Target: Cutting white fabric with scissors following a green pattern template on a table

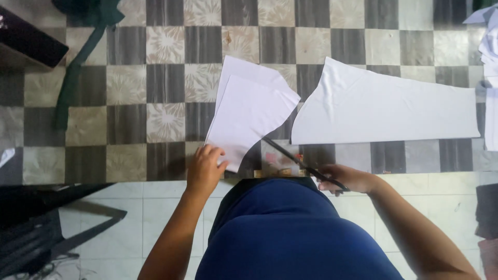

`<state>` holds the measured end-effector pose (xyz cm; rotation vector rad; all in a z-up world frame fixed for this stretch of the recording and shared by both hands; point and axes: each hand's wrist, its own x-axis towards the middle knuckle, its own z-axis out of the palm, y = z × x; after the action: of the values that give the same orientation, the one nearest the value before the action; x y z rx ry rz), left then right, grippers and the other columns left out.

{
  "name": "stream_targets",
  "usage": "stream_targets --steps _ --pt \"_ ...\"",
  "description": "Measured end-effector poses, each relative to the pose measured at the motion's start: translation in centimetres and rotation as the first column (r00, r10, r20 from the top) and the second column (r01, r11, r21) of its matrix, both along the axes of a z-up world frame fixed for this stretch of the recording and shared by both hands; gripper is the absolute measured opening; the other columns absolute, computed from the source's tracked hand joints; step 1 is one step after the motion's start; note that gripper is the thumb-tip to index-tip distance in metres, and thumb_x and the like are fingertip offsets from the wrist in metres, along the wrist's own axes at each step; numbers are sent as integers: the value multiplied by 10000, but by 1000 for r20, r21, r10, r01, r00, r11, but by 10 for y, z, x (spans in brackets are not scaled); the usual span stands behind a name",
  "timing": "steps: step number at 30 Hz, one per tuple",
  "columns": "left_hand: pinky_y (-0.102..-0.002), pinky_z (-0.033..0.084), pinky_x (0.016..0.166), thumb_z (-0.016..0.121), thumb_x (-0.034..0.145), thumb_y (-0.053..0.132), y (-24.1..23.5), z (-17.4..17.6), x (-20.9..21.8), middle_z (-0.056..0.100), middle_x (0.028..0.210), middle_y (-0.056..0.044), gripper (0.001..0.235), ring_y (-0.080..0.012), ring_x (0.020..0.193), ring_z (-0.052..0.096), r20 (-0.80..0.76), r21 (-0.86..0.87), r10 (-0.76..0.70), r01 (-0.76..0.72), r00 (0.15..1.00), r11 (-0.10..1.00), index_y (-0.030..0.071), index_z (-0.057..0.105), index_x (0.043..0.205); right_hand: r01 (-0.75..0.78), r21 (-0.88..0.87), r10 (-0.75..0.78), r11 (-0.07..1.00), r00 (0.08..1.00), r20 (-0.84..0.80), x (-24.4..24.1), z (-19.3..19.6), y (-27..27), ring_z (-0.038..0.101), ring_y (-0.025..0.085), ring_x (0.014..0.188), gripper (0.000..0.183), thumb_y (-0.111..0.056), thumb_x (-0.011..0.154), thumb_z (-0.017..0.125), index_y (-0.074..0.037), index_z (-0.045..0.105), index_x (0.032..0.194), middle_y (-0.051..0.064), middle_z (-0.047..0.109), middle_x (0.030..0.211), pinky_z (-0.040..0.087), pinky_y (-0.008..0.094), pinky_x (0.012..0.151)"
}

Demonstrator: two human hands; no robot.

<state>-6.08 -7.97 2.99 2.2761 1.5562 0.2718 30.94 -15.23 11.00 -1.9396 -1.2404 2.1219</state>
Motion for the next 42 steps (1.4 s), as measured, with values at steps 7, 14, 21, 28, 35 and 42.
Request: stream_targets --steps 7,14,21,28,35,42 --pt "-367 460 728 741 723 222 -47 -17 -3 553 1052 -8 237 -238 991 542 45 277 -47 32 998 960 189 646 938 -241 -64 233 968 965 -118 6 11 16 655 213 526 404 -343 795 721 35 607 879 121 615 550 495 241 442" --pt "-345 434 673 679 849 213 -59 -22 13 530 957 3 60 -219 858 542 147 536 95 -160 985 829 201 626 873 -217 106 239 970 933 -269 -16 -9 34 645 201 491 332 -309 826 691 1 573 808 135 629 519 487 244 414" --pt "-347 441 659 672 863 235 -66 -25 14 527 903 5 80 -222 805 552 169 567 156 -225 973 792 216 608 908 -199 71 211 977 948 -239 -43 -21 47 633 244 463 387 -335 806 722 17 564 839 153 585 506 495 274 383" --pt "-361 459 689 647 877 209 -71 -36 11 524 917 -11 58 -241 847 564 174 554 150 -223 973 802 188 597 901 -172 81 178 982 982 -69 -42 -34 40 597 253 370 279 -206 795 751 17 584 777 162 523 421 474 276 300" --pt "-374 464 696 662 854 176 -71 -36 9 520 949 -18 83 -253 874 565 203 513 139 -227 969 828 175 603 913 -297 53 300 954 952 -65 -49 -41 52 629 229 393 360 -337 795 747 -34 555 769 147 577 444 488 268 319" --pt "-385 464 714 608 900 193 -76 -36 10 546 1006 -36 27 -273 908 575 231 504 130 -233 964 832 169 610 912 -269 23 270 963 959 -92 -90 -10 74 617 227 409 317 -277 828 715 -8 552 782 153 555 457 485 256 362"
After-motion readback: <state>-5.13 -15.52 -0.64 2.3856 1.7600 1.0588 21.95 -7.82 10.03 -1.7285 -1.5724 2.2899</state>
